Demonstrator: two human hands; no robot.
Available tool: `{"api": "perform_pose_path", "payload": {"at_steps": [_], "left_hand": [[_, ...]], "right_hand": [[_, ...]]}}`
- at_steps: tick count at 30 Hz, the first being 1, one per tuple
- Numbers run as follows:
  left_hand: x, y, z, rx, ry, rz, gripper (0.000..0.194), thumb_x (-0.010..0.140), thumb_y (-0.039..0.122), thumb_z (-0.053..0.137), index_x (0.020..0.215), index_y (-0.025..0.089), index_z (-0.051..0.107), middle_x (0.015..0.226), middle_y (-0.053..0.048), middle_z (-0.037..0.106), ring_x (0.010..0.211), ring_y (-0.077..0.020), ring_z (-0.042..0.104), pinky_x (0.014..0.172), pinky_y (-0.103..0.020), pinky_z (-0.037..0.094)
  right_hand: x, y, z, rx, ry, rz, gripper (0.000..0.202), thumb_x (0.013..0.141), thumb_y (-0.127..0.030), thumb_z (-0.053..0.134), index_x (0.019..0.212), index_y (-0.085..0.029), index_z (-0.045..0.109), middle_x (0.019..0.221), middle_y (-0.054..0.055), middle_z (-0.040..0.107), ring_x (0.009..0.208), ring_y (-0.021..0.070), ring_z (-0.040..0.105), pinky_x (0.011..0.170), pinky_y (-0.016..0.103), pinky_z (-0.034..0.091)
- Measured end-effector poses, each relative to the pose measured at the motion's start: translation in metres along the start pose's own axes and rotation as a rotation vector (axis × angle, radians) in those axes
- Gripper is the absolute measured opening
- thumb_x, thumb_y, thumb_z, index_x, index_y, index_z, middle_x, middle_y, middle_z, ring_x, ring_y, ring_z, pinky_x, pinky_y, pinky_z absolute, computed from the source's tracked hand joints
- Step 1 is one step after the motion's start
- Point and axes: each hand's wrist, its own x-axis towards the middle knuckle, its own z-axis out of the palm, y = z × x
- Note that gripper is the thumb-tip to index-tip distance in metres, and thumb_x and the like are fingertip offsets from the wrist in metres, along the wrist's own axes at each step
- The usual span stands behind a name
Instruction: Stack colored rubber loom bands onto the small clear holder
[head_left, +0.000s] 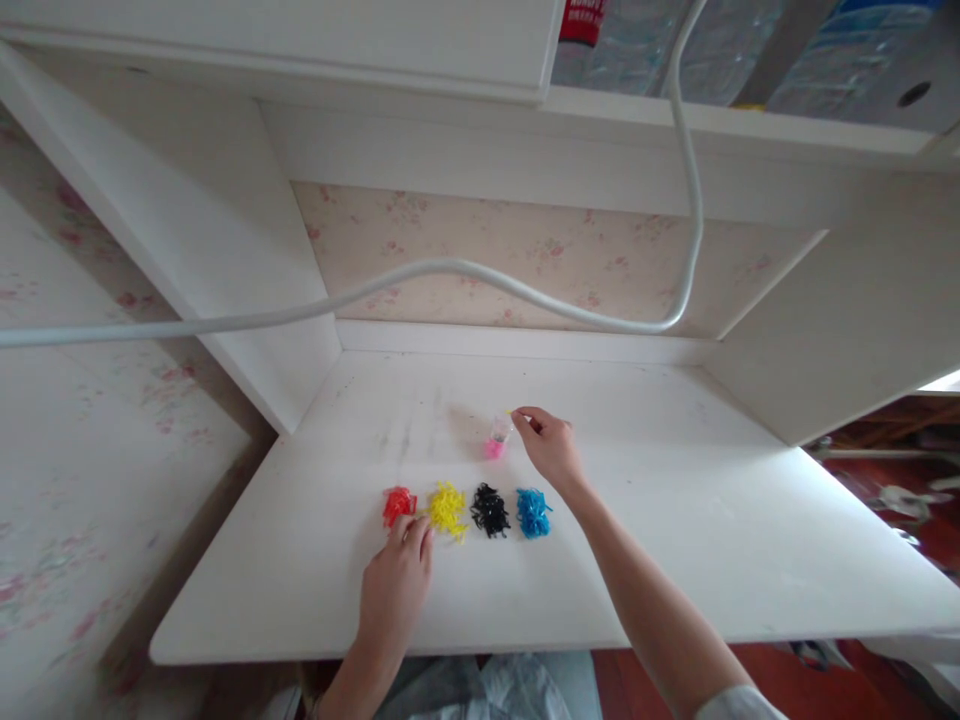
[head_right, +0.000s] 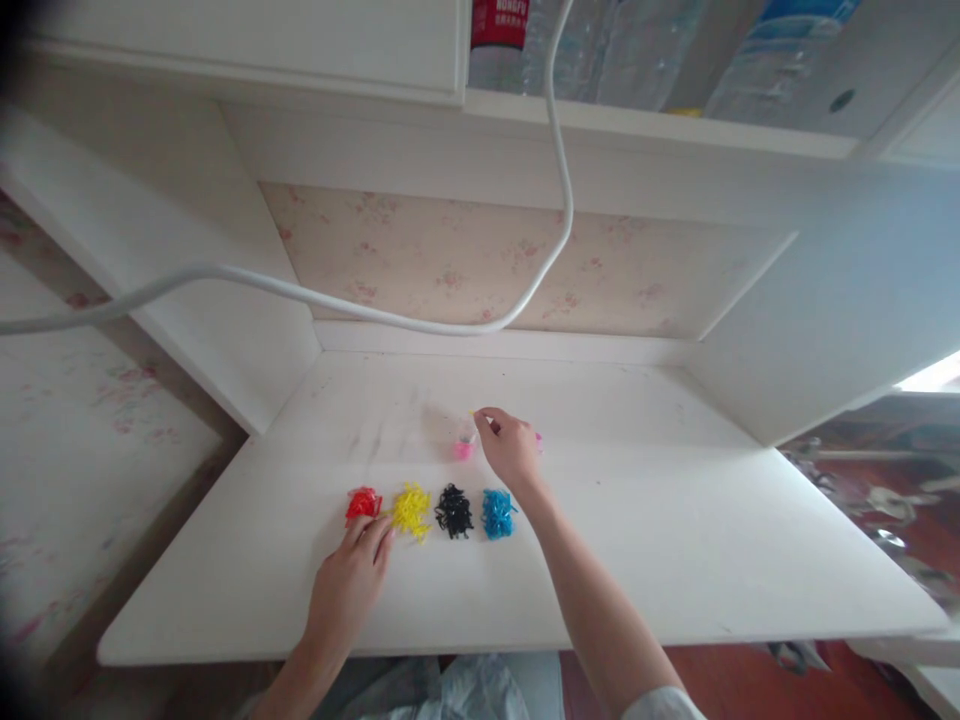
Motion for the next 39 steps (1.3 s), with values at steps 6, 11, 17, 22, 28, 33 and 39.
{"api": "perform_pose_path", "payload": {"at_steps": [6, 11, 17, 22, 28, 33, 39], "left_hand": [[0.002, -0.003, 0.001, 0.116, -0.008, -0.051, 0.026, 0.095, 0.03, 0.039, 0.103, 0.026, 0.063, 0.102, -0.003, 0.065, 0.063, -0.012, 0.065, 0.05, -0.021, 0.043], [0.004, -0.002, 0.005, 0.124, -0.018, -0.045, 0.025, 0.094, 0.028, 0.039, 0.1, 0.026, 0.063, 0.098, -0.002, 0.065, 0.063, -0.0123, 0.065, 0.049, -0.021, 0.042], [0.005, -0.004, 0.008, 0.129, -0.053, -0.017, 0.024, 0.094, 0.026, 0.039, 0.1, 0.026, 0.062, 0.097, -0.002, 0.065, 0.064, -0.0136, 0.065, 0.049, -0.022, 0.042], [0.005, -0.003, 0.01, 0.141, -0.065, -0.002, 0.024, 0.093, 0.021, 0.038, 0.1, 0.023, 0.061, 0.1, -0.005, 0.064, 0.066, -0.0152, 0.065, 0.049, -0.023, 0.044], [0.004, -0.005, 0.004, 0.082, -0.043, 0.008, 0.022, 0.093, 0.018, 0.038, 0.103, 0.023, 0.057, 0.109, -0.006, 0.06, 0.077, -0.0151, 0.066, 0.052, -0.022, 0.046], [0.011, -0.006, -0.006, 0.037, -0.012, 0.002, 0.021, 0.095, 0.02, 0.037, 0.106, 0.022, 0.055, 0.113, -0.006, 0.057, 0.079, -0.0141, 0.066, 0.056, -0.022, 0.048], [0.022, 0.002, -0.013, -0.001, -0.014, -0.003, 0.024, 0.097, 0.026, 0.032, 0.098, 0.019, 0.055, 0.104, -0.006, 0.059, 0.081, -0.0145, 0.064, 0.056, -0.022, 0.047]], "right_hand": [[0.004, 0.001, 0.007, -0.057, -0.033, -0.018, 0.034, 0.085, -0.046, 0.047, 0.09, -0.025, 0.073, 0.058, -0.002, 0.062, 0.054, 0.0108, 0.052, 0.055, 0.021, 0.034], [0.003, 0.001, 0.005, -0.073, -0.045, -0.009, 0.034, 0.085, -0.045, 0.047, 0.091, -0.026, 0.074, 0.062, -0.002, 0.065, 0.057, 0.0115, 0.055, 0.057, 0.021, 0.035], [-0.01, 0.002, -0.005, 0.011, 0.028, 0.056, 0.039, 0.084, -0.05, 0.047, 0.086, -0.022, 0.073, 0.055, -0.002, 0.059, 0.051, 0.0105, 0.048, 0.053, 0.021, 0.034], [-0.051, 0.006, 0.003, 0.068, -0.061, 0.086, 0.042, 0.085, -0.051, 0.045, 0.086, -0.019, 0.073, 0.055, -0.002, 0.058, 0.048, 0.01, 0.046, 0.049, 0.02, 0.033], [-0.12, 0.005, 0.032, -0.005, -0.336, -0.019, 0.032, 0.091, -0.037, 0.042, 0.089, -0.025, 0.071, 0.072, 0.0, 0.069, 0.061, 0.0116, 0.059, 0.058, 0.019, 0.038], [-0.143, -0.001, 0.048, -0.195, -0.443, -0.044, 0.026, 0.09, -0.032, 0.044, 0.102, -0.03, 0.068, 0.079, -0.001, 0.072, 0.069, 0.0136, 0.064, 0.06, 0.02, 0.038], [-0.146, -0.004, 0.052, -0.307, -0.452, -0.081, 0.024, 0.089, -0.038, 0.047, 0.102, -0.03, 0.066, 0.08, 0.0, 0.072, 0.066, 0.0145, 0.064, 0.056, 0.021, 0.035]]}}
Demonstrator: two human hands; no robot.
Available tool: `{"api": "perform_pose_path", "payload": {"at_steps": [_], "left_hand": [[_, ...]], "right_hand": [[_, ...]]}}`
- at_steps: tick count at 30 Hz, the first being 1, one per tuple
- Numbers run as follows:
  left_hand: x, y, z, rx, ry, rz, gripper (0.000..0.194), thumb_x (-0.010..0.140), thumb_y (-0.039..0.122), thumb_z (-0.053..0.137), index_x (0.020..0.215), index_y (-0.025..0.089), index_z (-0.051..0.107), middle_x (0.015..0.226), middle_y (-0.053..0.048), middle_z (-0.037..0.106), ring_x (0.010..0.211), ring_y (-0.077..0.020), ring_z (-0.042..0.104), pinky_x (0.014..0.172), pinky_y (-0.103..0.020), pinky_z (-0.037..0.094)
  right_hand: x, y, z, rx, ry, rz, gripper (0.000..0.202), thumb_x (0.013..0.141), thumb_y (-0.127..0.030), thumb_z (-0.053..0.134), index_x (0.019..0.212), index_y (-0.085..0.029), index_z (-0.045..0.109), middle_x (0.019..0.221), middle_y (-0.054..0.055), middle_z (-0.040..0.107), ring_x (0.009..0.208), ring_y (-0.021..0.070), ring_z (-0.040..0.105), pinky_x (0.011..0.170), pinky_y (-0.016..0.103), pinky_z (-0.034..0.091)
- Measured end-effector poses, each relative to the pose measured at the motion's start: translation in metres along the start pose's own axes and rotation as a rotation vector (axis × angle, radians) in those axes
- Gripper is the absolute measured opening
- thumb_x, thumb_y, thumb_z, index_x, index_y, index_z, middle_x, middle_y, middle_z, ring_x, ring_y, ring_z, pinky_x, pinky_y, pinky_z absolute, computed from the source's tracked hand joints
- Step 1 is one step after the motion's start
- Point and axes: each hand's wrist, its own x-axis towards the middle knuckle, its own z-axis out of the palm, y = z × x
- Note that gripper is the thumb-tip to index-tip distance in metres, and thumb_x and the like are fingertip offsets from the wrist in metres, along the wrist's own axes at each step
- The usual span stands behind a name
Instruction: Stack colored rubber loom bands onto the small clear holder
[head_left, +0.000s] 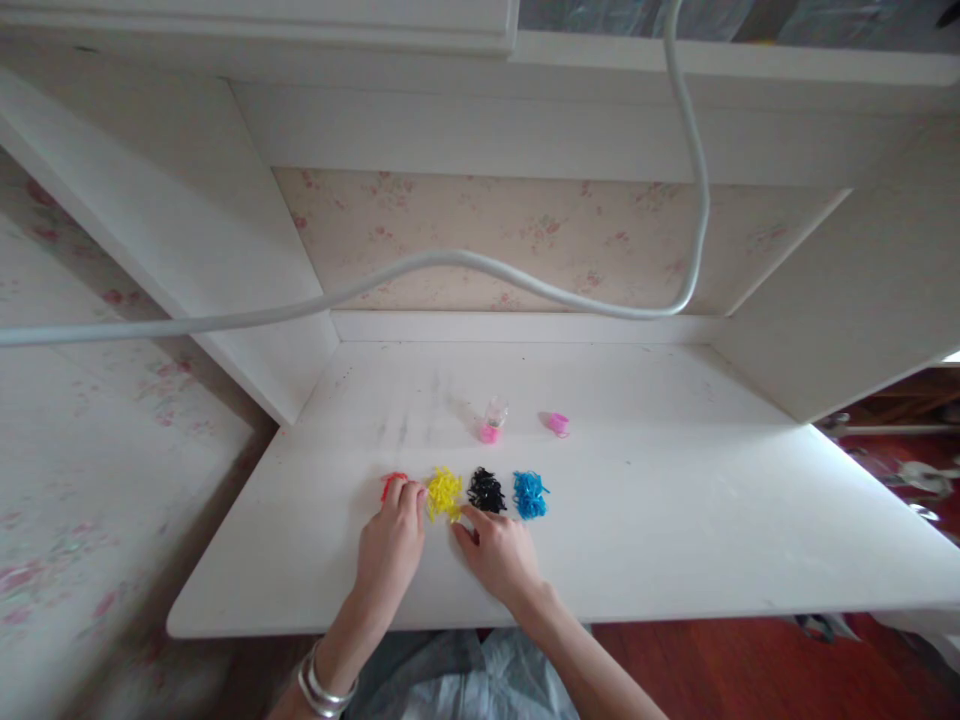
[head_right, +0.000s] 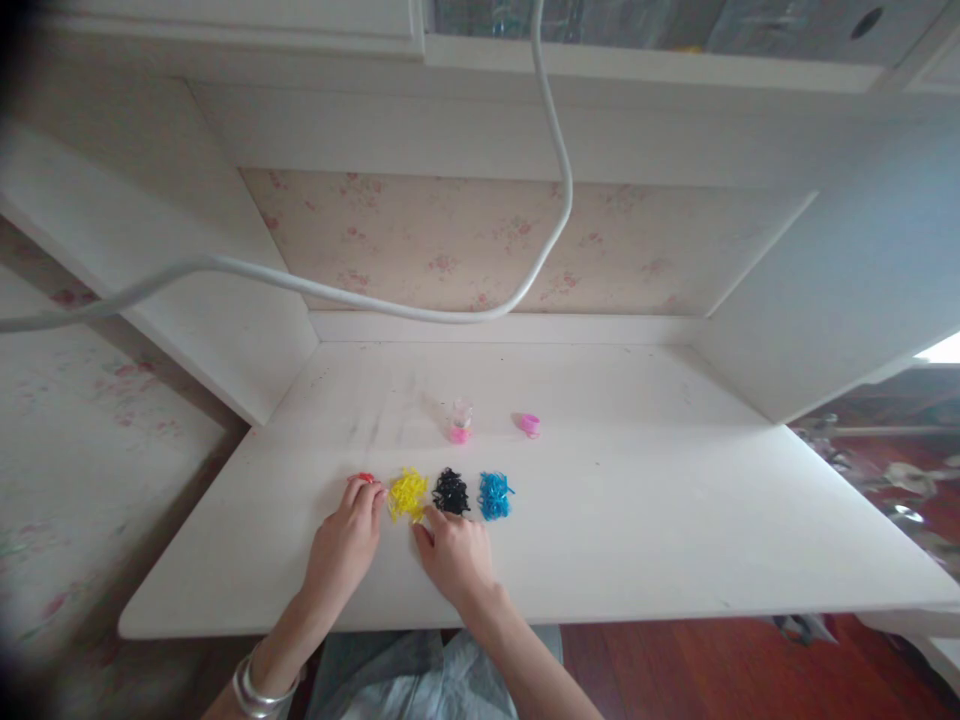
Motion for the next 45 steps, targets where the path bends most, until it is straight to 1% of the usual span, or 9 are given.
{"api": "perform_pose_path", "payload": {"at_steps": [4, 9, 17, 21, 25, 33, 38, 41, 45], "left_hand": [[0.009, 0.006, -0.001, -0.022, 0.034, 0.043, 0.026, 0.096, 0.026, 0.032, 0.097, 0.019, 0.057, 0.098, -0.007, 0.06, 0.088, -0.0172, 0.062, 0.062, -0.023, 0.048], [0.03, 0.017, -0.014, -0.155, 0.068, 0.08, 0.025, 0.095, 0.028, 0.036, 0.097, 0.02, 0.059, 0.097, -0.005, 0.061, 0.082, -0.0154, 0.062, 0.068, -0.024, 0.047], [0.095, 0.067, -0.05, -0.514, 0.169, 0.238, 0.02, 0.094, 0.029, 0.043, 0.09, 0.019, 0.06, 0.091, -0.003, 0.06, 0.086, -0.0136, 0.059, 0.077, -0.024, 0.046], [0.125, 0.086, -0.045, -0.468, 0.173, 0.264, 0.019, 0.092, 0.026, 0.045, 0.09, 0.019, 0.062, 0.093, -0.004, 0.06, 0.083, -0.0134, 0.06, 0.079, -0.025, 0.046], [0.139, 0.093, -0.035, -0.369, 0.152, 0.257, 0.021, 0.093, 0.026, 0.044, 0.091, 0.02, 0.063, 0.096, -0.003, 0.06, 0.084, -0.0136, 0.06, 0.079, -0.024, 0.046], [0.14, 0.092, -0.027, -0.293, 0.118, 0.252, 0.022, 0.094, 0.026, 0.043, 0.094, 0.023, 0.064, 0.098, -0.003, 0.06, 0.086, -0.0135, 0.061, 0.077, -0.023, 0.045], [0.132, 0.079, -0.03, -0.375, 0.165, 0.235, 0.021, 0.093, 0.026, 0.043, 0.095, 0.021, 0.064, 0.096, -0.003, 0.061, 0.087, -0.0138, 0.06, 0.081, -0.024, 0.045], [0.113, 0.065, -0.035, -0.429, 0.178, 0.231, 0.022, 0.093, 0.027, 0.042, 0.096, 0.02, 0.063, 0.095, -0.004, 0.061, 0.084, -0.0135, 0.06, 0.078, -0.024, 0.046], [0.067, 0.045, -0.033, -0.434, 0.105, 0.203, 0.024, 0.094, 0.03, 0.04, 0.096, 0.02, 0.062, 0.094, -0.004, 0.062, 0.081, -0.0136, 0.061, 0.075, -0.024, 0.048]], "right_hand": [[-0.002, 0.0, 0.003, -0.015, 0.063, -0.026, 0.021, 0.088, -0.039, 0.05, 0.098, -0.029, 0.065, 0.078, 0.0, 0.071, 0.062, 0.0144, 0.063, 0.052, 0.022, 0.031], [-0.004, 0.004, 0.012, -0.026, 0.109, -0.073, 0.028, 0.093, -0.032, 0.041, 0.083, -0.027, 0.066, 0.072, 0.0, 0.07, 0.058, 0.0119, 0.062, 0.051, 0.021, 0.029], [-0.006, 0.014, 0.01, 0.211, 0.155, -0.136, 0.03, 0.096, -0.031, 0.038, 0.097, -0.025, 0.067, 0.082, 0.002, 0.072, 0.068, 0.0125, 0.065, 0.06, 0.018, 0.038], [-0.009, 0.016, 0.006, 0.35, 0.18, -0.132, 0.03, 0.095, -0.03, 0.039, 0.096, -0.024, 0.069, 0.087, 0.003, 0.072, 0.073, 0.0132, 0.067, 0.066, 0.018, 0.043], [-0.01, 0.017, 0.008, 0.403, 0.202, -0.121, 0.03, 0.095, -0.03, 0.04, 0.096, -0.023, 0.07, 0.087, 0.004, 0.072, 0.075, 0.0137, 0.067, 0.07, 0.019, 0.045], [-0.009, 0.019, 0.01, 0.433, 0.207, -0.11, 0.031, 0.095, -0.031, 0.04, 0.095, -0.023, 0.07, 0.083, 0.003, 0.072, 0.073, 0.0136, 0.066, 0.069, 0.019, 0.044], [-0.01, 0.019, 0.009, 0.472, 0.23, -0.081, 0.033, 0.094, -0.034, 0.039, 0.095, -0.022, 0.07, 0.078, 0.004, 0.07, 0.066, 0.0131, 0.063, 0.064, 0.02, 0.043], [-0.009, 0.018, 0.008, 0.478, 0.238, -0.045, 0.035, 0.093, -0.037, 0.039, 0.09, -0.021, 0.07, 0.067, 0.003, 0.067, 0.057, 0.0123, 0.058, 0.057, 0.02, 0.04], [-0.009, 0.018, 0.006, 0.542, 0.25, -0.003, 0.036, 0.092, -0.04, 0.042, 0.087, -0.019, 0.07, 0.063, 0.002, 0.063, 0.054, 0.0119, 0.054, 0.052, 0.021, 0.037]]}}
